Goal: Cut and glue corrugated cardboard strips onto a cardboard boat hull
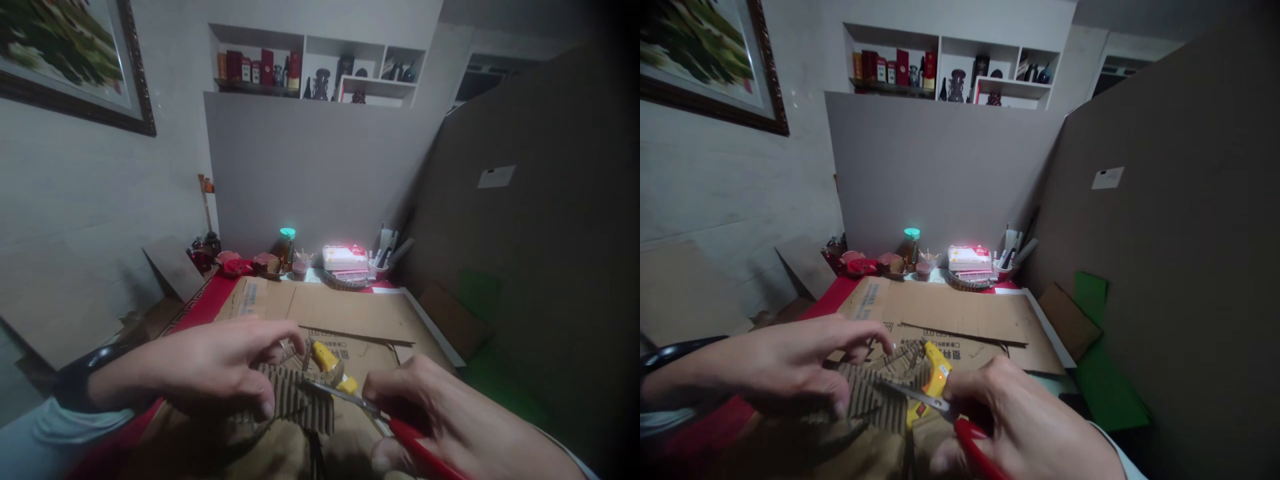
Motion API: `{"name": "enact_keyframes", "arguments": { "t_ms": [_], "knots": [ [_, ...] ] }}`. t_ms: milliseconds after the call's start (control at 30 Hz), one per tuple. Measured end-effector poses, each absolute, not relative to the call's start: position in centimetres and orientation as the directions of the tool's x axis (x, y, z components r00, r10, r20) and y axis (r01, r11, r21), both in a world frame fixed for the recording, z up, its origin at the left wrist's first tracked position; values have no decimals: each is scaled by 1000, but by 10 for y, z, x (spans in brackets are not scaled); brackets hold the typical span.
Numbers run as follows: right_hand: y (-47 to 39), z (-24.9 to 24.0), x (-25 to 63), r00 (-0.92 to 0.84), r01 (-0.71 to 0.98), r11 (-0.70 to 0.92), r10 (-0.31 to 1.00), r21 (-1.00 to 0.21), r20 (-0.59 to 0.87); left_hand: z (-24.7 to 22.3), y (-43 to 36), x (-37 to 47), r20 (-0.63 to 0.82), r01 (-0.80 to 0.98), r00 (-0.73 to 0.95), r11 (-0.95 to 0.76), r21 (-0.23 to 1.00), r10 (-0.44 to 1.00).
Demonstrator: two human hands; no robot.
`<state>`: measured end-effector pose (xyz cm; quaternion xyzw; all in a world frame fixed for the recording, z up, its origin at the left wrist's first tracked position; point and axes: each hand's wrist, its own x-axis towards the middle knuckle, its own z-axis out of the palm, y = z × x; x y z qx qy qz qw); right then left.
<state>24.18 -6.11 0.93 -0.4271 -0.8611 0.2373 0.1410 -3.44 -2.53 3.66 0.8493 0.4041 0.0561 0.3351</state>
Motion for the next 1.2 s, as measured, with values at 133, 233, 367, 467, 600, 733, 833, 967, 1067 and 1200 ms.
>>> {"name": "enact_keyframes", "arguments": {
  "t_ms": [133, 233, 367, 467, 600, 733, 833, 967, 1067, 1200],
  "knots": [
    [-60, 11, 240, -620, 662, 534, 784, -526, 15, 36, -24, -31, -142, 583, 717, -475, 659, 683],
    [-60, 12, 238, -626, 681, 528, 779, -507, -29, 36, -24, -29, -142, 564, 733, -479, 672, 665],
    [-59, 13, 237, -639, 694, 527, 764, -491, -83, 40, -29, -29, -197, 612, 713, -460, 643, 673],
    [-59, 13, 238, -651, 692, 550, 756, -467, -73, 40, -32, -29, -221, 649, 688, -450, 613, 691],
    [-59, 12, 238, -657, 688, 568, 752, -451, -56, 40, -33, -29, -228, 655, 674, -425, 624, 703],
    [-59, 11, 237, -641, 703, 534, 762, -469, -93, 40, -33, -30, -227, 654, 673, -423, 627, 704],
    [-60, 12, 236, -624, 711, 506, 774, -489, -106, 40, -32, -31, -211, 627, 686, -419, 657, 696],
    [-61, 14, 234, -642, 690, 526, 762, -498, -86, 39, -33, -29, -205, 587, 722, -427, 688, 661],
    [-60, 14, 234, -654, 678, 543, 754, -496, -69, 41, -35, -28, -191, 605, 701, -431, 670, 688],
    [-59, 13, 236, -654, 681, 549, 754, -485, -64, 42, -35, -26, -207, 625, 699, -445, 641, 685]
  ]
}}
